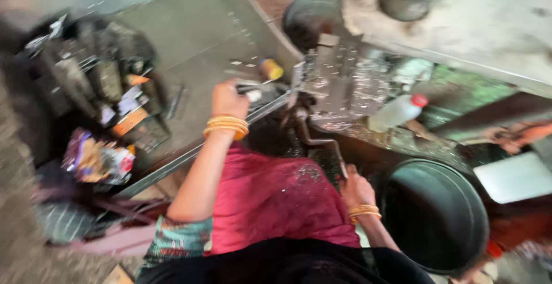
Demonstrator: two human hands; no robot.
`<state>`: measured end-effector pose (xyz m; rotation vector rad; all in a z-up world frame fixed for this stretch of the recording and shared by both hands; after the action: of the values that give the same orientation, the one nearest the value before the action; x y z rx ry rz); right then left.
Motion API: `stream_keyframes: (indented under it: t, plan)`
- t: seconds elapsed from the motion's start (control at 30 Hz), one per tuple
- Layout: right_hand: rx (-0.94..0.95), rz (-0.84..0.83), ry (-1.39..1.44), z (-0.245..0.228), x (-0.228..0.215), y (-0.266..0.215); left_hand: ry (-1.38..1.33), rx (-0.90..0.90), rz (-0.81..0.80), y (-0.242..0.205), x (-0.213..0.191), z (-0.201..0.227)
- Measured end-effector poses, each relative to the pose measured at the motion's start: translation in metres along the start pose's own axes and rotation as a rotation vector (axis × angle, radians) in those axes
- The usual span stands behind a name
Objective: The person repeatedly picks small metal plates from a tray, places them under a press machine, and activates the press to shape or punch the plates. The person handles the plates one at a time and returns them to the tray after each press cycle.
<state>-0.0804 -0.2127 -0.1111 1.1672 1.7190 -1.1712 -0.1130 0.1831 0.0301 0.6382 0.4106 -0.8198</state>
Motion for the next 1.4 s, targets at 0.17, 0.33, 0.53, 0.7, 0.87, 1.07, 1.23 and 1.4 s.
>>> stream_keyframes:
  t: [0.17,0.33,0.53,0.7,0.87,1.07,1.23,1.4]
  plan:
    - [-0.052,0.032,0.08,0.01,0.004,-0.002,0.453,0.586,-0.352,-0.028,0.14,0.113]
    - [-0.065,-0.022,0.069,-0.005,-0.023,-0.011,0.546,0.599,-0.348,-0.053,0.194,0.122]
    - [-0.094,-0.031,-0.112,-0.025,-0.072,0.01,0.694,0.416,-0.49,-0.028,0.186,0.118]
    - [-0.119,0.013,0.028,-0.009,-0.037,0.015,0.735,0.4,-0.498,0.0,0.191,0.126]
    - [-0.107,0.036,0.138,0.004,0.003,0.014,0.669,0.396,-0.494,-0.003,0.18,0.12]
    - [-0.106,0.074,-0.054,0.0,-0.03,0.014,0.695,0.361,-0.489,0.0,0.192,0.126]
    - [-0.079,0.036,0.055,-0.005,-0.036,0.009,0.611,0.356,-0.432,0.01,0.19,0.127]
    - [-0.065,-0.006,0.011,-0.007,-0.029,0.014,0.773,0.352,-0.639,0.012,0.177,0.138]
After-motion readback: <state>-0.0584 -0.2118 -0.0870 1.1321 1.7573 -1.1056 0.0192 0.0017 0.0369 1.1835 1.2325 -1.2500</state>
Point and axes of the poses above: each hand's wrist, its own y-axis towards the middle knuckle, its own x-axis out of the palm, z = x × y, the point moved 1 cm from there along y, towards the middle knuckle, and after that the axes turned 9 degrees about x, right-handed, at the moved point
